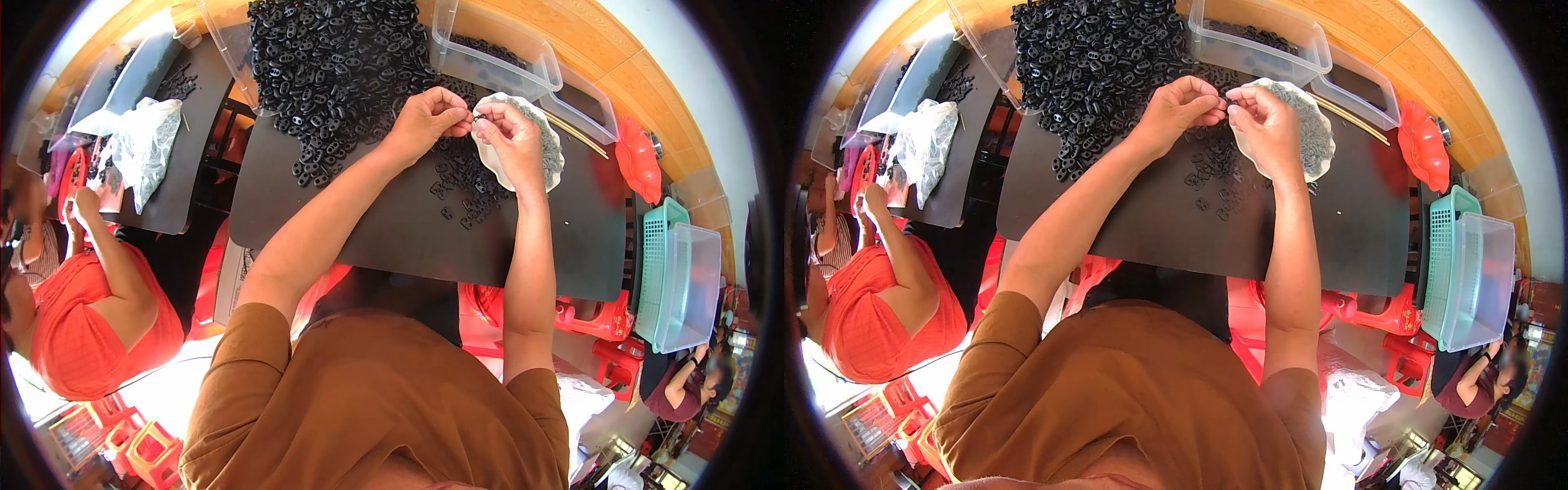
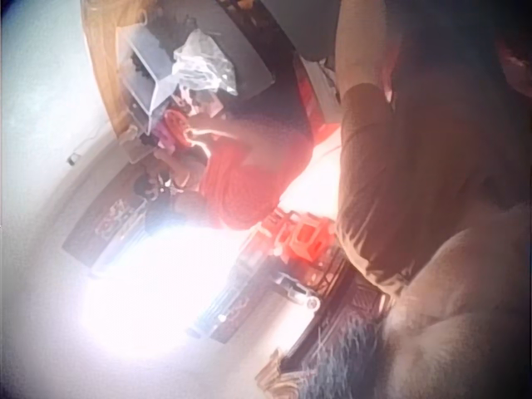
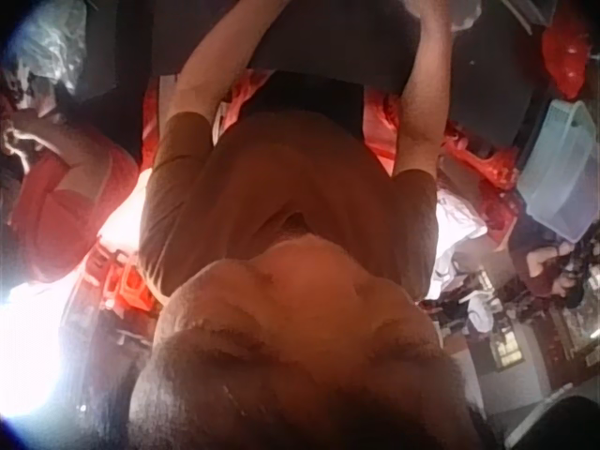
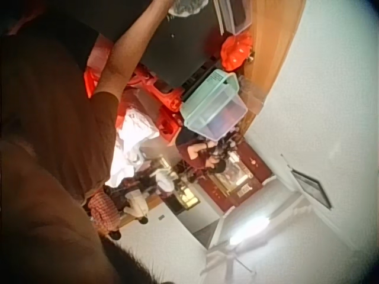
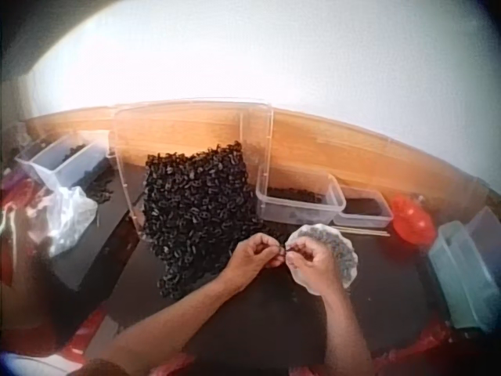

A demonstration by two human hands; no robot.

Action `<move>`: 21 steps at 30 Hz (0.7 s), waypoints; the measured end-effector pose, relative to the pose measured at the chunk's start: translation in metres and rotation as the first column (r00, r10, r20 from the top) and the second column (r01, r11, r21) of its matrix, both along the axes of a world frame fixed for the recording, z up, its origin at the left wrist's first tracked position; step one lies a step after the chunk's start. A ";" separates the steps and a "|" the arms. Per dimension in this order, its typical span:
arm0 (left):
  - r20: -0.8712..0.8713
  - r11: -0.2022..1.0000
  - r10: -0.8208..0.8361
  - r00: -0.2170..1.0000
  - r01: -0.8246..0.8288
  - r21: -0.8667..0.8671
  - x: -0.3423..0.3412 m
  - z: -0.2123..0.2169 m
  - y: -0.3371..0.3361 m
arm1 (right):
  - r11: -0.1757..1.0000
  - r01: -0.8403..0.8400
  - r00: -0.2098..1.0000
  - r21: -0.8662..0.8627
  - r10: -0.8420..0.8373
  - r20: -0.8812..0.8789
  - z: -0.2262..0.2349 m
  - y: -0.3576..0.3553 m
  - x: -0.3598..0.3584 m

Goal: The person sits at a table and repeatedly picks up small black plastic rings and metal pins. They insert the pins into the rings by hand and place the assembled units into a white bowl.

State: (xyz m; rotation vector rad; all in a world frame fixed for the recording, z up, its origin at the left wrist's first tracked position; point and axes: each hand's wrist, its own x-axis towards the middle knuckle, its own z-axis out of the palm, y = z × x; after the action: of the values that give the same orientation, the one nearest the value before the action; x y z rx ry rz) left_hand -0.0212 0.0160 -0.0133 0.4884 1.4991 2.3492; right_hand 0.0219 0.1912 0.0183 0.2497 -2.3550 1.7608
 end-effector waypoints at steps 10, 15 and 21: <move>-0.172 0.988 0.078 0.982 -0.099 -0.119 -0.008 0.001 0.013 | 0.972 0.234 0.971 -0.017 -0.235 -0.055 -0.001 0.021 -0.008; -0.113 0.984 0.053 0.992 -0.071 -0.161 0.001 0.015 -0.011 | 0.984 0.131 0.991 -0.123 -0.132 0.005 0.001 0.008 -0.003; -0.190 0.965 0.055 0.980 -0.101 -0.244 0.015 0.013 -0.033 | 0.977 -0.047 0.998 -0.206 0.053 0.027 -0.001 -0.008 0.001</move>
State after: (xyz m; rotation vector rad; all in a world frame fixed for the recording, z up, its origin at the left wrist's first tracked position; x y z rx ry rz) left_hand -0.0065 -0.0168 -0.0002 0.6001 1.9027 2.1748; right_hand 0.0232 0.1829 0.0171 0.2525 -2.1831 2.0283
